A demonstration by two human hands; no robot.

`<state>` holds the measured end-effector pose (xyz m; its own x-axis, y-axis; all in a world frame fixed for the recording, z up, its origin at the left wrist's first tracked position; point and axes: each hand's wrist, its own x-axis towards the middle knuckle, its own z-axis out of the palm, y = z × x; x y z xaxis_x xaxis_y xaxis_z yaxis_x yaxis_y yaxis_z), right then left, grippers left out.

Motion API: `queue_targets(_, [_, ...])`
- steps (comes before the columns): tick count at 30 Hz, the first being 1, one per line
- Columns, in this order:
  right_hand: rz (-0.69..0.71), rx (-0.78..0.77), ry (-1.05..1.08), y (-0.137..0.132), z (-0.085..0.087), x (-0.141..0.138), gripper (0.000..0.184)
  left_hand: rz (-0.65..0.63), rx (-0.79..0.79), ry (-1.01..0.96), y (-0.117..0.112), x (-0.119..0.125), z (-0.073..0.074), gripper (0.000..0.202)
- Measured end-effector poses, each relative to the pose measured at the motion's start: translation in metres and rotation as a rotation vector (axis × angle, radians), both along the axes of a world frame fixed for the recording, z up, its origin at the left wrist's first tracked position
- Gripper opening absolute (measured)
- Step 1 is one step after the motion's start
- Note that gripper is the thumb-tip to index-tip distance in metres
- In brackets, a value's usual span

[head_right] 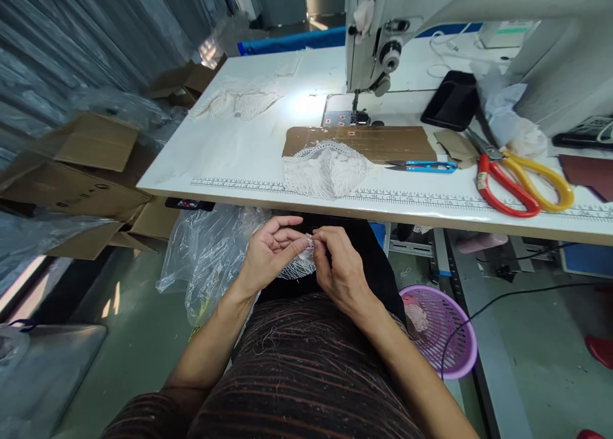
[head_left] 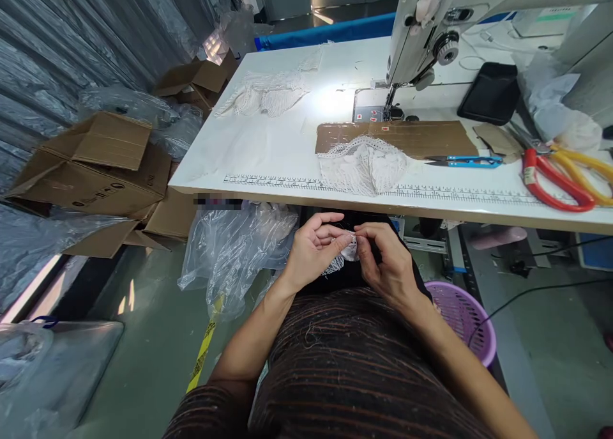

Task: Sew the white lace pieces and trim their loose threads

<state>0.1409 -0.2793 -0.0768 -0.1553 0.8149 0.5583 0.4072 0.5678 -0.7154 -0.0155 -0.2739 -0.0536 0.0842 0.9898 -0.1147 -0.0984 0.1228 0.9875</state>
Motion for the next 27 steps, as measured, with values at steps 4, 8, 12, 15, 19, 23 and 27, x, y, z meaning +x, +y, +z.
queue_targets(4, [0.044, -0.251, 0.196, -0.004, 0.000, -0.002, 0.008, -0.021, -0.030, -0.039, 0.000, -0.001, 0.000, 0.043])
queue_targets(8, [0.093, -0.458, 0.382, -0.008, 0.002, -0.004, 0.015, -0.025, -0.057, -0.125, 0.002, -0.002, -0.002, 0.044])
queue_targets(12, [0.103, -0.517, 0.444, -0.008, 0.004, -0.006, 0.021, -0.022, -0.076, -0.133, 0.002, -0.002, -0.002, 0.042])
queue_targets(15, [0.101, -0.534, 0.445, -0.008, 0.004, -0.007, 0.022, -0.033, -0.080, -0.083, 0.001, -0.001, 0.000, 0.049])
queue_targets(19, [0.072, -0.540, 0.426, -0.007, 0.000, -0.005, 0.023, -0.055, -0.050, -0.009, 0.001, 0.000, 0.001, 0.054])
queue_targets(23, [-0.003, -0.455, 0.373, 0.001, -0.003, 0.007, 0.021, -0.056, -0.045, 0.002, 0.004, 0.000, -0.001, 0.048])
queue_targets(27, [0.019, -0.297, 0.174, 0.012, 0.002, 0.020, 0.021, -0.089, -0.029, 0.029, 0.006, -0.002, 0.000, 0.047])
